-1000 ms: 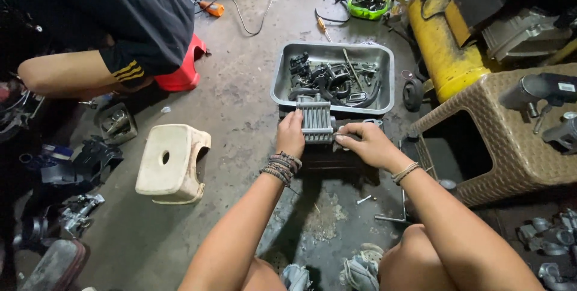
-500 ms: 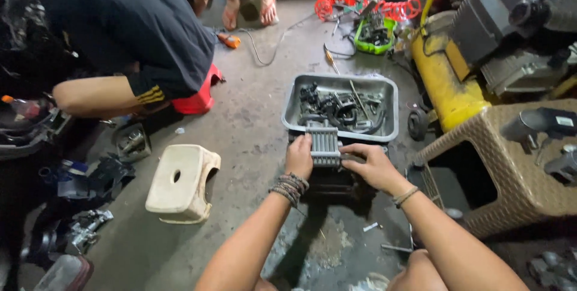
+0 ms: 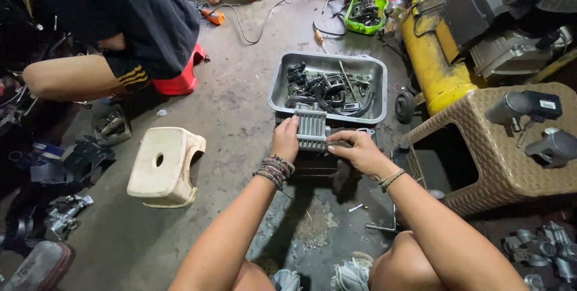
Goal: Cleaning a motorcycle cylinder block and various engine components using a rag and cleaning solution in a workshop environment.
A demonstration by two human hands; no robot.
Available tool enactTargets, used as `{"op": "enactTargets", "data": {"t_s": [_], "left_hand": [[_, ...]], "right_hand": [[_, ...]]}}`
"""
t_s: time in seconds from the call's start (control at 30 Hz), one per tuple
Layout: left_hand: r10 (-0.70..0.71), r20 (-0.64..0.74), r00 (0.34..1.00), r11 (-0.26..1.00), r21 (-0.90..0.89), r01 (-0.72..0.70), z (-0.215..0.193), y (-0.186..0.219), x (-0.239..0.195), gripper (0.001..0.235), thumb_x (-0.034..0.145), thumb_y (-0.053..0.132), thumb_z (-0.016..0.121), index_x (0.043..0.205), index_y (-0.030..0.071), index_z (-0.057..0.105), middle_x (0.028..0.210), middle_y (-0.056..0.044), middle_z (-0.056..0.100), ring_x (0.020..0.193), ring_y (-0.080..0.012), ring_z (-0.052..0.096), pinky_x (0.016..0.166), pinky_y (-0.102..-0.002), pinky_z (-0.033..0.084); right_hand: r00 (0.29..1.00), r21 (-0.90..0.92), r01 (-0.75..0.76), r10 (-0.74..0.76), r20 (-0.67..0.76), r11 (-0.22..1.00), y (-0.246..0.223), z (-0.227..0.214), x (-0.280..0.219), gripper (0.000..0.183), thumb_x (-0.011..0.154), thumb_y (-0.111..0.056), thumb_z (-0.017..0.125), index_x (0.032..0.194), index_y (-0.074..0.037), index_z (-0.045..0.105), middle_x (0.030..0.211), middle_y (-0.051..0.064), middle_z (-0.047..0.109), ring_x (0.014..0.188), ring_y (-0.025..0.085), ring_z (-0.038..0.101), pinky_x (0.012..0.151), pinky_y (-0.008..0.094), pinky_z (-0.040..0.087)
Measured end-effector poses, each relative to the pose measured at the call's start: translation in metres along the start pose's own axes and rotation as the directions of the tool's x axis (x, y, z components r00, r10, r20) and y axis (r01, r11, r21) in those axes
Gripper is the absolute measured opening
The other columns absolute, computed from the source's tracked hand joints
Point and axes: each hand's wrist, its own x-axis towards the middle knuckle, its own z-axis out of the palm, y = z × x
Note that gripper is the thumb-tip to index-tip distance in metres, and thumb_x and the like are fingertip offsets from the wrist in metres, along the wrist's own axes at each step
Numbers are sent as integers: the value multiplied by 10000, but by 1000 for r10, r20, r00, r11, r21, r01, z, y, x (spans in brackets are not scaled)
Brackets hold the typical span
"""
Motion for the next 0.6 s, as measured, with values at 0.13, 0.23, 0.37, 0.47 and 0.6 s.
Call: {"op": "enactTargets", "data": {"t_s": [0.13, 0.23, 0.37, 0.47, 0.6], "left_hand": [[-20, -23, 1000, 1000, 24, 21, 0, 7, -7, 632, 1027, 470, 496, 1404, -32, 572, 1456, -223, 569, 1426, -355, 448, 1211, -461, 325], [-24, 10, 1000, 1000, 12, 24, -4, 8, -4, 647, 1033, 473, 468, 1449, -20, 532, 1497, -209, 531, 1453, -351, 414, 1229, -458, 295], [-13, 13, 1000, 999, 42, 12, -2, 4, -2, 651, 1042, 493, 446, 1445, -9, 542, 1494, -201, 537, 1450, -348, 418, 1227, -460, 294], [-8, 4, 1000, 998, 65, 8, 0, 0, 1, 645, 1039, 494, 440, 1438, 0, 548, 1491, -195, 541, 1447, -343, 420, 1234, -457, 286], [-25, -31, 999, 997, 67, 27, 2, 9, -4, 671, 1028, 493, 446, 1457, -18, 523, 1514, -204, 516, 1458, -350, 409, 1245, -438, 264]], "right_hand": [[998, 47, -42, 44, -35, 998, 3, 4, 5, 275, 826, -79, 802, 1101, -93, 800, 938, 43, 755, 895, 125, 669, 849, 328, 547], [998, 36, -17, 19, -59, 999, 0, 4, 15, 374, 769, -41, 817, 1134, -94, 757, 907, 37, 724, 872, 127, 679, 829, 311, 559], [998, 1, -16, 16, -57, 1000, 16, -1, 22, 272, 771, -38, 821, 1029, -65, 740, 811, 44, 714, 793, 121, 672, 750, 307, 557], [992, 39, -55, 59, -114, 998, 20, 4, 24, 225, 784, -80, 828, 992, -78, 739, 760, 29, 711, 730, 99, 659, 688, 279, 542], [978, 194, -151, 175, -114, 969, 9, 10, 22, 233, 782, -82, 785, 1005, -78, 716, 782, 52, 714, 723, 132, 688, 622, 289, 575]]}}
